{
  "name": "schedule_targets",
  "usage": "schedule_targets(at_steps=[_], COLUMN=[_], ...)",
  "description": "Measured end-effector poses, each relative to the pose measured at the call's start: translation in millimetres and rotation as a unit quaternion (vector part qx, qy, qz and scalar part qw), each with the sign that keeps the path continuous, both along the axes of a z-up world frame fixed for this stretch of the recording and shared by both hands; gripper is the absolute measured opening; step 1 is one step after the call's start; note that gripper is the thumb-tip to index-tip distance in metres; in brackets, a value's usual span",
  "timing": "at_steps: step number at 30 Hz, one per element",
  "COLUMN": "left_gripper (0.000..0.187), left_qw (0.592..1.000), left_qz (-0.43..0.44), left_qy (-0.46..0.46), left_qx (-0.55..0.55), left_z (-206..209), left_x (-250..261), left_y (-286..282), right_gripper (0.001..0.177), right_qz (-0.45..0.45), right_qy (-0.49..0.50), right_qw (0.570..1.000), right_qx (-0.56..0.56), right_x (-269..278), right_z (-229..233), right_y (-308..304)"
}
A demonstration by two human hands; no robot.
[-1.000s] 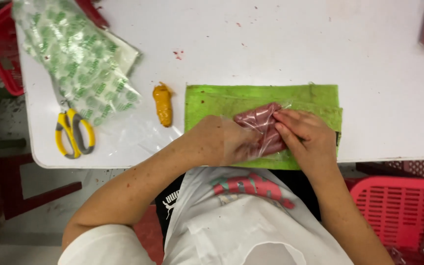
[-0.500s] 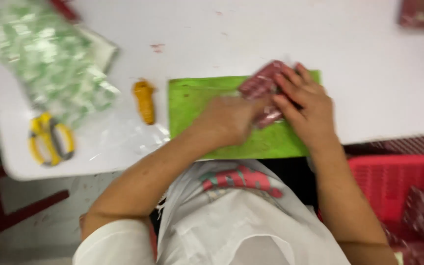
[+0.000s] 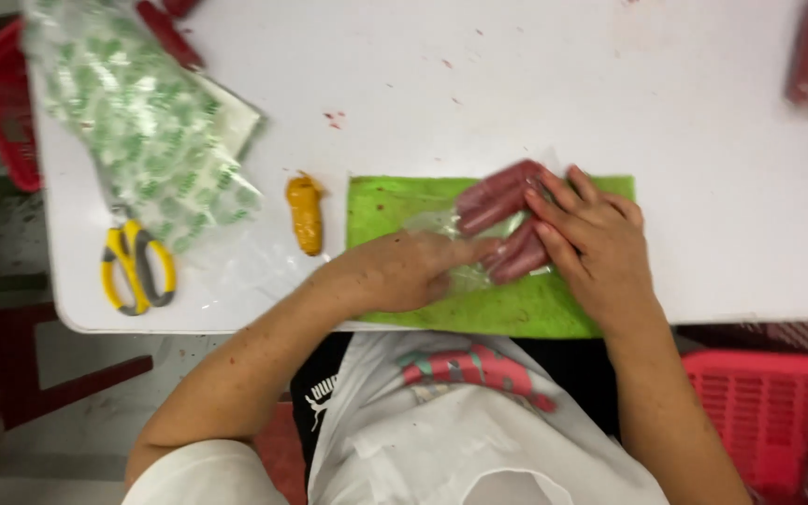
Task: Packaging small red sausages into plastic bags on a production table.
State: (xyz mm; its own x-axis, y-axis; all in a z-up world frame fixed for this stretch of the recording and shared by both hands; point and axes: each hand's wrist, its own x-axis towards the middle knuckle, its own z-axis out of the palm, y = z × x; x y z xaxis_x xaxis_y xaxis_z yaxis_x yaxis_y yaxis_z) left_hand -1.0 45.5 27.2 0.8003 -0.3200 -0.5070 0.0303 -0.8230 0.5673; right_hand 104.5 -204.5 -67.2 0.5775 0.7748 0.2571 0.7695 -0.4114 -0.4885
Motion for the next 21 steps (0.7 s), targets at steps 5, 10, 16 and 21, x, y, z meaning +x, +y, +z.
schedule_targets(at_steps=[5, 10, 16, 21], left_gripper=[0.054, 0.019, 0.007, 0.016], left_qw=[0.948, 0.726, 0.772, 0.877], left_qz=[0.313, 0.242, 0.176, 0.352], left_qy=[0.031, -0.453, -0.484, -0.303], left_qx=[-0.049, 0.458, 0.372, 0.120], left_z=[22, -99, -78, 37], left_x=[40, 57, 55, -65], left_y=[125, 327, 233, 75], right_gripper=[0.035, 0.044, 0.055, 0.061], right_qz=[-0.032, -0.018, -0.005, 0.001], right_qy=[0.001, -0.004, 0.002, 0.044], right_qw=[0.999, 1.000, 0.995, 0.993], right_qx=[-0.003, -0.024, -0.102, -0.107], right_x=[-6, 2, 1, -3], right_z=[7, 10, 17, 24], right_y=[2, 8, 5, 8])
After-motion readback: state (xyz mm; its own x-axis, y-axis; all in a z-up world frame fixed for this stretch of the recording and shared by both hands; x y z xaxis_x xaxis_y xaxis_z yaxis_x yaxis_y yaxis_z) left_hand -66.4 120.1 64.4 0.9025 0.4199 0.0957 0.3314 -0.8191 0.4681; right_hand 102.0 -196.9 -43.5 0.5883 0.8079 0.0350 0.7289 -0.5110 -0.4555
